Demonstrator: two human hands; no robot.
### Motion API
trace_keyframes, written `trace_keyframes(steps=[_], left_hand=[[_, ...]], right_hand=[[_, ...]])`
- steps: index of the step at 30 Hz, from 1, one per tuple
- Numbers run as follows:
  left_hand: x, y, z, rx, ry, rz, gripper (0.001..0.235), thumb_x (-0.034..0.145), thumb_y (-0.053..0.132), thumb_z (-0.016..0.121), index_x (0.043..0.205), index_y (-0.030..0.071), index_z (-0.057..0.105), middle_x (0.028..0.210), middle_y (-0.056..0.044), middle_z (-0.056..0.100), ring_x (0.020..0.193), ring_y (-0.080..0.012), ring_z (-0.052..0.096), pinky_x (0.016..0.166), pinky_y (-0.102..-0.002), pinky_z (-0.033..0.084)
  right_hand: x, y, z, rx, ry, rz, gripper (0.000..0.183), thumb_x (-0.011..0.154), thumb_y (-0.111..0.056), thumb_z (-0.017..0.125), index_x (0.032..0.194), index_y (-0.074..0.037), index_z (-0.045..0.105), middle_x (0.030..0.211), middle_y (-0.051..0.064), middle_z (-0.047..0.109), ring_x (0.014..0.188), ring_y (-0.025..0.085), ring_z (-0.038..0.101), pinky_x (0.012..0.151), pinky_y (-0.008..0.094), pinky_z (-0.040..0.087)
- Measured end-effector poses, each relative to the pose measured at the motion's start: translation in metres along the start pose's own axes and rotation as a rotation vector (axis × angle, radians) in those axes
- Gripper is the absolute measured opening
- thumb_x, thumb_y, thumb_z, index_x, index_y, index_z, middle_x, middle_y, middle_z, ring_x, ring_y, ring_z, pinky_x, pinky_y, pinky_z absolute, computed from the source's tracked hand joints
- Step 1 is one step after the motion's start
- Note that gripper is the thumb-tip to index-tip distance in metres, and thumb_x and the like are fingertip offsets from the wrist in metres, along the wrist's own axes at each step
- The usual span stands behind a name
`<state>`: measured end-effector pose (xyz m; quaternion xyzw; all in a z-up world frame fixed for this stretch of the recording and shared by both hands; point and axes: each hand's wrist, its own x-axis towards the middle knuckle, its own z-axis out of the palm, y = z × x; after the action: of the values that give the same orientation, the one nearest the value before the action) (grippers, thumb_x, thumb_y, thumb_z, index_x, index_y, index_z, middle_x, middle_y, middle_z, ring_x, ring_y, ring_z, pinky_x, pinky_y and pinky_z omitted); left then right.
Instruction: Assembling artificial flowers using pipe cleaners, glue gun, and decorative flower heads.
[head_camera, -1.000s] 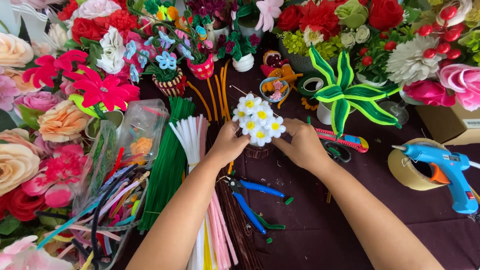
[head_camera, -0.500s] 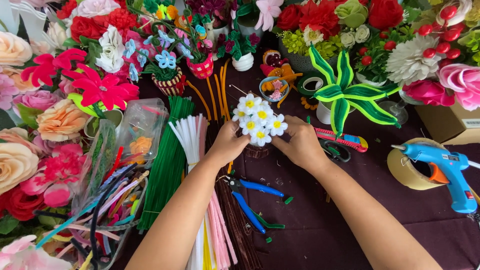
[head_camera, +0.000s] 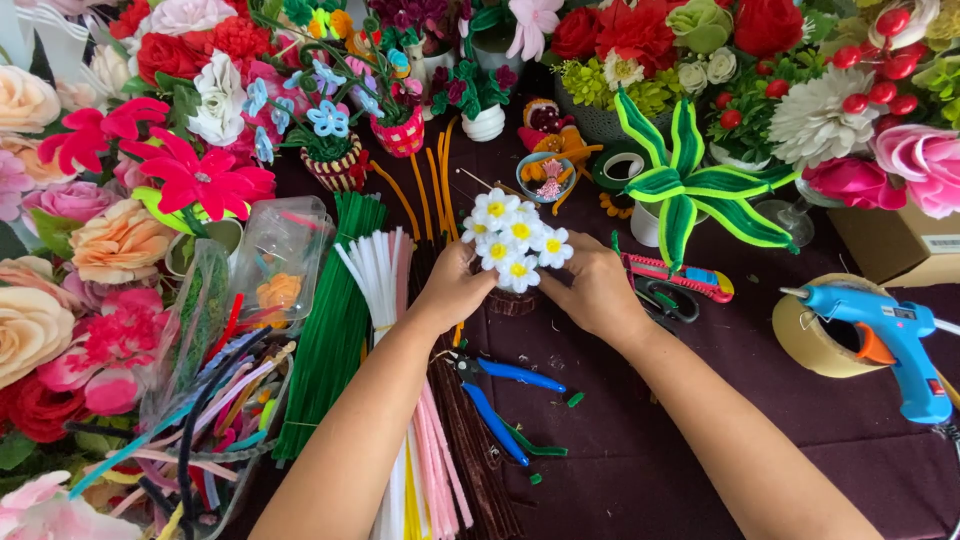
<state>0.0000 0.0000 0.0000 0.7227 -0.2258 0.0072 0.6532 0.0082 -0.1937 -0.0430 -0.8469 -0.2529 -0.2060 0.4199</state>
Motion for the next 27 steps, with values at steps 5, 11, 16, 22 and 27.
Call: trace_keyframes(steps=[5,11,16,22,27], left_hand=[[0.0,0.002,0.0,-0.021,-0.002,0.006,0.017,0.086,0.0,0.058,0.071,-0.006,0.063,0.068,0.0,0.057,0.076,-0.0115,0.052,0.072,-0.03,0.047],[-0.001,0.007,0.0,-0.021,-0.008,0.001,0.016,0.085,0.0,0.057,0.071,-0.004,0.063,0.071,0.003,0.056,0.077,-0.011,0.051,0.073,-0.031,0.047],[-0.001,0.006,0.0,-0.004,-0.01,-0.012,0.014,0.084,0.0,0.057,0.071,-0.003,0.063,0.069,0.003,0.056,0.076,-0.0108,0.051,0.074,-0.031,0.048],[-0.001,0.002,-0.001,-0.008,-0.01,-0.025,0.015,0.083,0.0,0.057,0.069,-0.002,0.06,0.073,0.005,0.053,0.076,-0.0116,0.049,0.074,-0.031,0.047],[-0.003,-0.017,-0.003,-0.031,-0.006,-0.016,0.008,0.081,-0.001,0.057,0.077,-0.004,0.063,0.075,0.002,0.056,0.081,-0.0137,0.052,0.08,-0.036,0.05]], right_hand=[[-0.001,0.005,0.0,-0.015,-0.025,0.003,0.017,0.082,-0.011,0.083,0.092,0.0,0.075,0.094,0.016,0.07,0.09,0.037,0.07,0.075,0.043,0.059],[-0.004,0.018,0.005,-0.017,-0.051,0.044,0.017,0.08,-0.013,0.083,0.087,0.0,0.075,0.091,0.014,0.069,0.085,0.034,0.069,0.073,0.041,0.057],[-0.003,0.017,0.002,0.002,-0.06,0.07,0.018,0.08,-0.013,0.083,0.086,0.001,0.073,0.088,0.015,0.068,0.081,0.036,0.069,0.071,0.043,0.056],[0.004,0.001,-0.007,0.07,-0.092,0.089,0.012,0.083,-0.011,0.079,0.086,-0.001,0.072,0.086,0.012,0.069,0.083,0.032,0.07,0.071,0.04,0.055],[0.006,-0.008,-0.007,0.044,-0.069,0.099,0.01,0.082,-0.006,0.078,0.088,0.0,0.073,0.087,0.012,0.069,0.085,0.032,0.071,0.073,0.039,0.056]])
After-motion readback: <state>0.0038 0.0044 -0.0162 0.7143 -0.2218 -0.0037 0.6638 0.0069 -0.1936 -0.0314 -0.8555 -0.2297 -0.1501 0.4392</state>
